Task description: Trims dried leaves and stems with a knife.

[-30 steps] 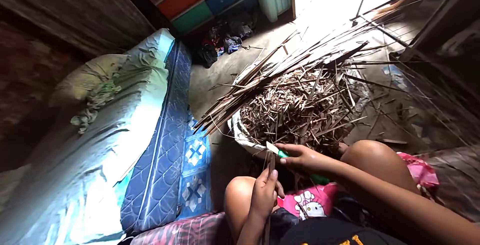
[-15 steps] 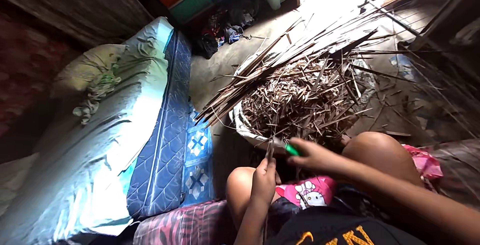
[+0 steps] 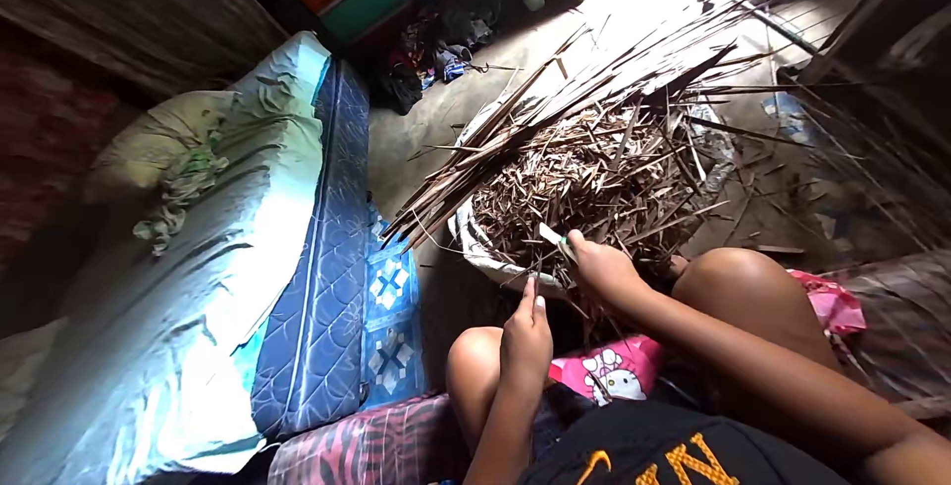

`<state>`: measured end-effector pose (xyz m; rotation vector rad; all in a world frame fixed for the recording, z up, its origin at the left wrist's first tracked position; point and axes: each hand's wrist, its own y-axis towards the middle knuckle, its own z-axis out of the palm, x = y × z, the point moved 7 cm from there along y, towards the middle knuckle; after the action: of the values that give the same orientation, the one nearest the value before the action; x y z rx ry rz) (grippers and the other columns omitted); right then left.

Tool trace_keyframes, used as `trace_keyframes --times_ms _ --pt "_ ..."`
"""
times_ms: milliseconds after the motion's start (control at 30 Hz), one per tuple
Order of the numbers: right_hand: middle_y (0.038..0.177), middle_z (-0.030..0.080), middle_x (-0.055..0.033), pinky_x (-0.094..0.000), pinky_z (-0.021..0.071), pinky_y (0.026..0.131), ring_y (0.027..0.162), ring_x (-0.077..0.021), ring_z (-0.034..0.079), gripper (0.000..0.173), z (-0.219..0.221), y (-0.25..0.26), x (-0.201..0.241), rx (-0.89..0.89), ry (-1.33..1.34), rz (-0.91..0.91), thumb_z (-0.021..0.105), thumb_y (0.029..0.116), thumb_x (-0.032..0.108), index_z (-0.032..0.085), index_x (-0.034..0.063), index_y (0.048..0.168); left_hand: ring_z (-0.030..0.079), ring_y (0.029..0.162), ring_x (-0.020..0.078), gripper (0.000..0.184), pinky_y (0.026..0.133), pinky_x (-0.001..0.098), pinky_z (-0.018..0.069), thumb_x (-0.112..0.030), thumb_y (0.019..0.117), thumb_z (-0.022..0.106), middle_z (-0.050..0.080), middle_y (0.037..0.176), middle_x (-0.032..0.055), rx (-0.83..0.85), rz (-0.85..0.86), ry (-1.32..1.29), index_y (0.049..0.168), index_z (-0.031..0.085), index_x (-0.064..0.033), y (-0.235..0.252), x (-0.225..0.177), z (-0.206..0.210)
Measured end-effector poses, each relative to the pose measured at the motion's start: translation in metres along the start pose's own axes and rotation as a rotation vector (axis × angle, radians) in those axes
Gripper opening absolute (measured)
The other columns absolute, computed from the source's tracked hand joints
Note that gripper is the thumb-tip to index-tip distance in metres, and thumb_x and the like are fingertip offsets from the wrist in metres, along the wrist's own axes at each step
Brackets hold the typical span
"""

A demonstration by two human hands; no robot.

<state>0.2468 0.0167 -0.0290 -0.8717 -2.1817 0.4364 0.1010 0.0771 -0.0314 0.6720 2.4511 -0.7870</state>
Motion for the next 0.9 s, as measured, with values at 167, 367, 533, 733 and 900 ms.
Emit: trace_keyframes --times_ms 167,367,533,733,900 --pt "0.111 0.067 -0.0256 -0.062 0.0519 0.088 0.11 -0.0442 0.067 0.032 0.048 -0.034 0.02 0.248 0.075 -0.218 0.045 0.1096 0.026 0.053 0.0018 0.129 0.065 0.121 0.0288 0.042 0.108 0.0477 0.0465 -0.017 0.111 0.038 0.068 0.129 0.0186 -0.019 -0.031 -0.006 0.148 0.053 -0.0035 0.006 -0.001 -0.007" --pt "0.108 0.069 -0.0251 -0.06 0.0543 0.083 0.106 -0.0445 0.07 0.031 0.029 0.001 0.01 -0.02 -0.064 -0.12 0.041 0.1102 0.021 0.051 -0.0007 0.13 0.061 0.068 0.0216 0.045 0.075 0.0406 0.0542 -0.025 0.1129 0.038 0.066 0.08 0.0121 0.02 -0.008 0.026 0.151 0.049 -0.0036 0.006 -0.008 0.002" --pt "0.119 0.067 -0.0249 -0.0601 0.0518 0.09 0.115 -0.0434 0.066 0.034 -0.011 0.022 -0.013 -0.082 0.027 0.015 0.043 0.1095 0.023 0.051 0.0025 0.135 0.051 0.053 0.011 0.043 0.059 0.0289 0.049 -0.022 0.1126 0.037 0.056 0.064 0.0023 0.027 0.028 -0.102 0.152 0.048 -0.007 0.006 -0.003 0.0" --pt "0.105 0.069 -0.0261 -0.0635 0.052 0.084 0.103 -0.0469 0.069 0.035 0.026 -0.014 0.012 0.055 -0.048 -0.267 0.043 0.1106 0.03 0.056 0.001 0.127 0.044 0.044 0.0028 0.032 0.044 0.0201 0.0376 -0.017 0.1124 0.036 0.058 0.061 -0.0003 0.116 0.013 -0.399 0.119 0.058 0.0039 0.006 -0.004 0.002" --pt "0.112 0.068 -0.0269 -0.0646 0.0522 0.086 0.107 -0.0474 0.067 0.035 -0.016 0.025 -0.049 -0.121 0.07 -0.002 0.047 0.1088 0.025 0.051 0.005 0.138 0.044 0.041 0.0007 0.041 0.041 0.0178 0.0372 -0.013 0.1109 0.033 0.062 0.061 0.0015 0.287 0.077 -0.631 0.146 0.048 0.0026 -0.015 -0.01 0.012"
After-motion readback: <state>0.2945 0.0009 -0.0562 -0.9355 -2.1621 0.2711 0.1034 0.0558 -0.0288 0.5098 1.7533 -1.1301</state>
